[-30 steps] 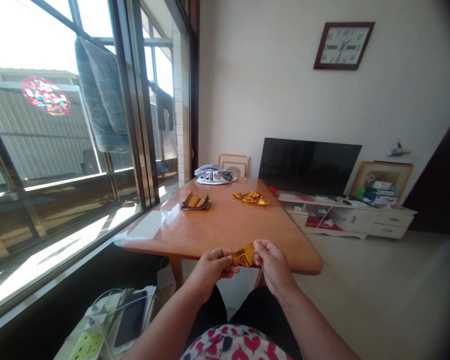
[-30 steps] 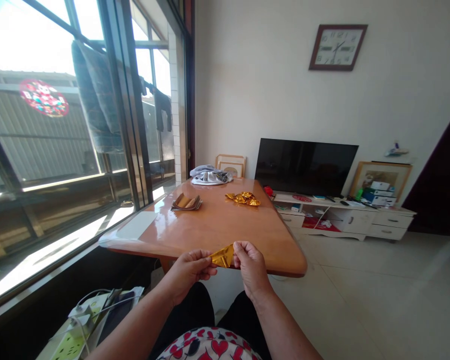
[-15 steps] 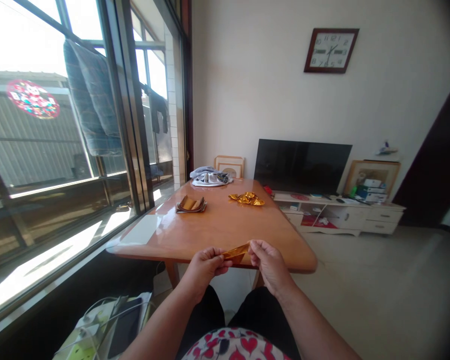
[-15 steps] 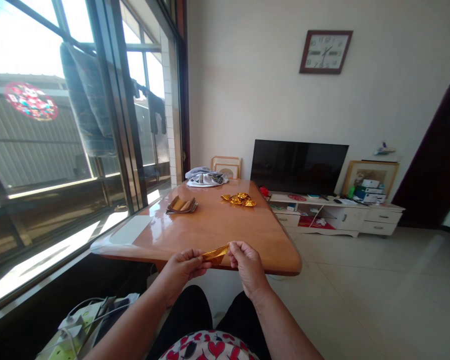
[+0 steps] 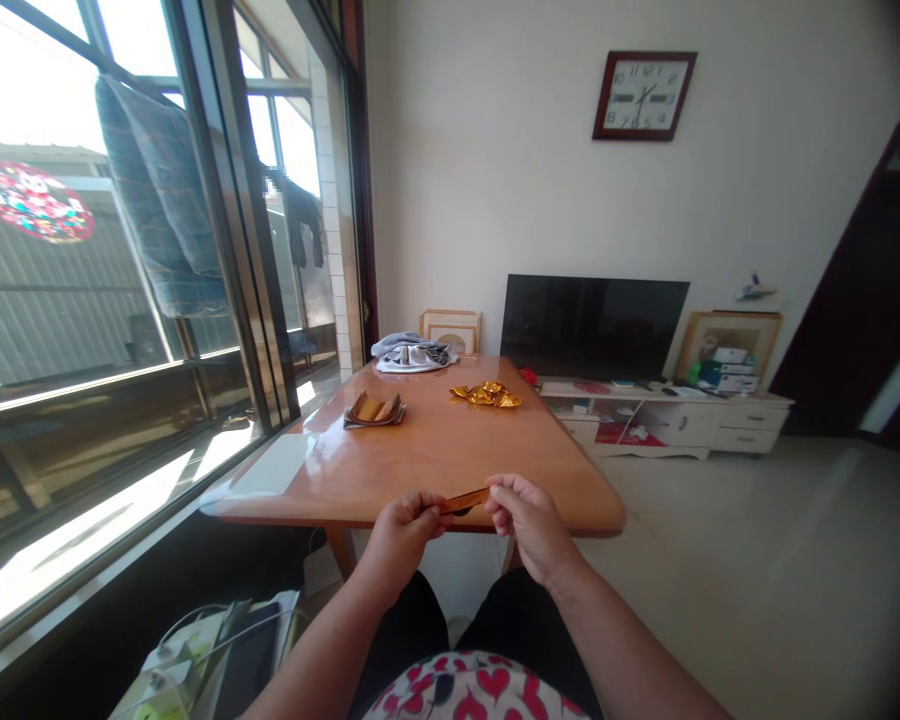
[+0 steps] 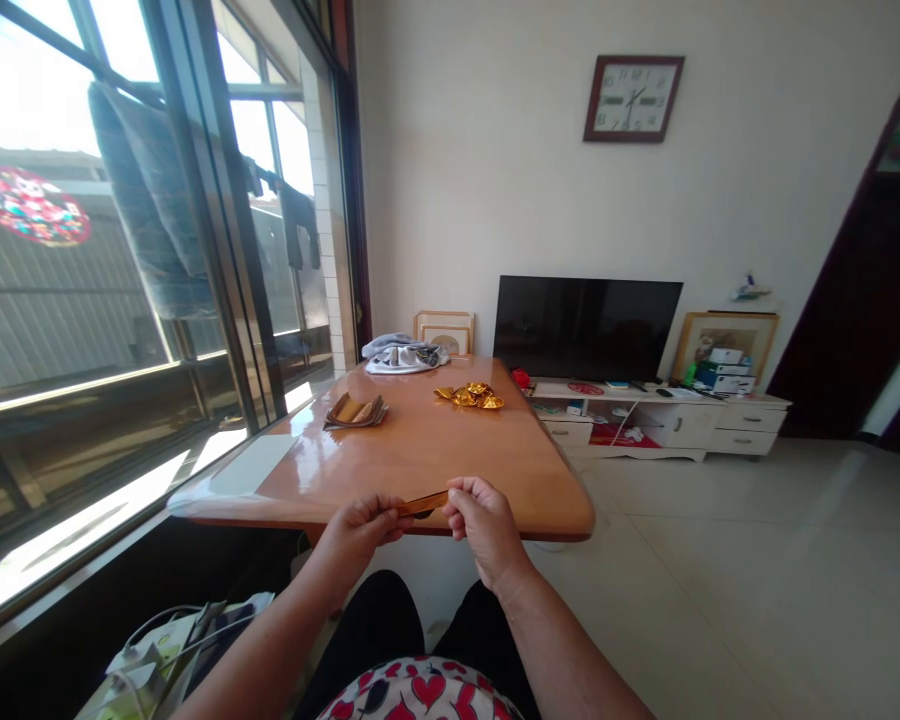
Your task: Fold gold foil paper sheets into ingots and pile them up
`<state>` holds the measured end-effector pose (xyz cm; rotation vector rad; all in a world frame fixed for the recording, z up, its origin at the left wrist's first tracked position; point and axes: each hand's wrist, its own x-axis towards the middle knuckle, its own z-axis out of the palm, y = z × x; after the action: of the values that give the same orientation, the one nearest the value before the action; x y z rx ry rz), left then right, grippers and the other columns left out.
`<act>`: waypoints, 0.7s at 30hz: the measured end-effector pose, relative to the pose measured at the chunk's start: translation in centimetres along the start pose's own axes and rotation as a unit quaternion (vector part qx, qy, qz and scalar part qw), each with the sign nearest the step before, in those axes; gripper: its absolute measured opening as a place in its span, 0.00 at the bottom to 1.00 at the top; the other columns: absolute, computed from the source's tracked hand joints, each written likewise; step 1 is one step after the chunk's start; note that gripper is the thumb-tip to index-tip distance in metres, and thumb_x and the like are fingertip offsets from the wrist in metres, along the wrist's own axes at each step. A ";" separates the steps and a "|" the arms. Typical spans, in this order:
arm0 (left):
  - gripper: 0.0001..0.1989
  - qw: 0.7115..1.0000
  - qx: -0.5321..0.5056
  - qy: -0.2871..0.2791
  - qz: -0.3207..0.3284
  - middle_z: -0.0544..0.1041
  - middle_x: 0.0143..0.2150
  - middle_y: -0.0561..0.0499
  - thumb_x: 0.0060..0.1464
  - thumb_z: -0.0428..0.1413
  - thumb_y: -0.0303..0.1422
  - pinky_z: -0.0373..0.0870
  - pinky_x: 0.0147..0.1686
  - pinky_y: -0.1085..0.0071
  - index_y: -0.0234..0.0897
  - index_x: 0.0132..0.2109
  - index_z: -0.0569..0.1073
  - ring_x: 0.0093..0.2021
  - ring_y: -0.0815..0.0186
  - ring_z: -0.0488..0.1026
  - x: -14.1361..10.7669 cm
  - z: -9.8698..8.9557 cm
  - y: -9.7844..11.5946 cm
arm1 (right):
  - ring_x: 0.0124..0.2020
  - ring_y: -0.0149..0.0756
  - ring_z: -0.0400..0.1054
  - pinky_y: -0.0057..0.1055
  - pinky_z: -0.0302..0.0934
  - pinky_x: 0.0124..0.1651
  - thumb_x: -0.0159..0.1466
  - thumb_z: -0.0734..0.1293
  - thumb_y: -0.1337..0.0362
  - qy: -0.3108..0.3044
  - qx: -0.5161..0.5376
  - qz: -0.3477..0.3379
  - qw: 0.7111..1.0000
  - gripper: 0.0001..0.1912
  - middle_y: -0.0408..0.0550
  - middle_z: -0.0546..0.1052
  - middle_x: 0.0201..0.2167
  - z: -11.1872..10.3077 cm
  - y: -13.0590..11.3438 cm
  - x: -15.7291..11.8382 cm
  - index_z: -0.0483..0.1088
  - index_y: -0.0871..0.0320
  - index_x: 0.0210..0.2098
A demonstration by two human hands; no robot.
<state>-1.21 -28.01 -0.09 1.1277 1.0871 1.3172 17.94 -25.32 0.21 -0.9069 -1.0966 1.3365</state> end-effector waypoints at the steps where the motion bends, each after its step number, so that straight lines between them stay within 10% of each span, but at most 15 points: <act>1: 0.11 1.000 0.009 -0.001 0.009 0.81 0.38 0.46 0.50 0.62 0.35 0.73 0.43 0.66 0.34 0.40 0.75 0.43 0.58 0.80 0.0 0.0 0.0 | 0.22 0.26 0.61 0.24 0.54 0.24 0.58 0.71 0.58 -0.002 -0.001 0.007 1.000 0.13 0.44 0.75 0.26 0.0 0.0 0.0 0.73 0.58 0.39; 21: 0.10 0.942 0.290 0.034 0.168 0.82 0.40 0.48 0.58 0.56 0.36 0.69 0.43 0.68 0.38 0.43 0.79 0.41 0.59 0.77 -0.5 0.1 0.0 | 0.24 0.27 0.68 0.23 0.65 0.28 0.54 0.69 0.65 0.010 0.012 0.074 0.997 0.10 0.47 0.79 0.27 -0.6 1.2 0.5 0.71 0.59 0.37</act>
<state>-1.15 -28.51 -0.07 1.7766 1.4337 1.3348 18.12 -24.72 -1.10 -0.9972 -1.0124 1.4553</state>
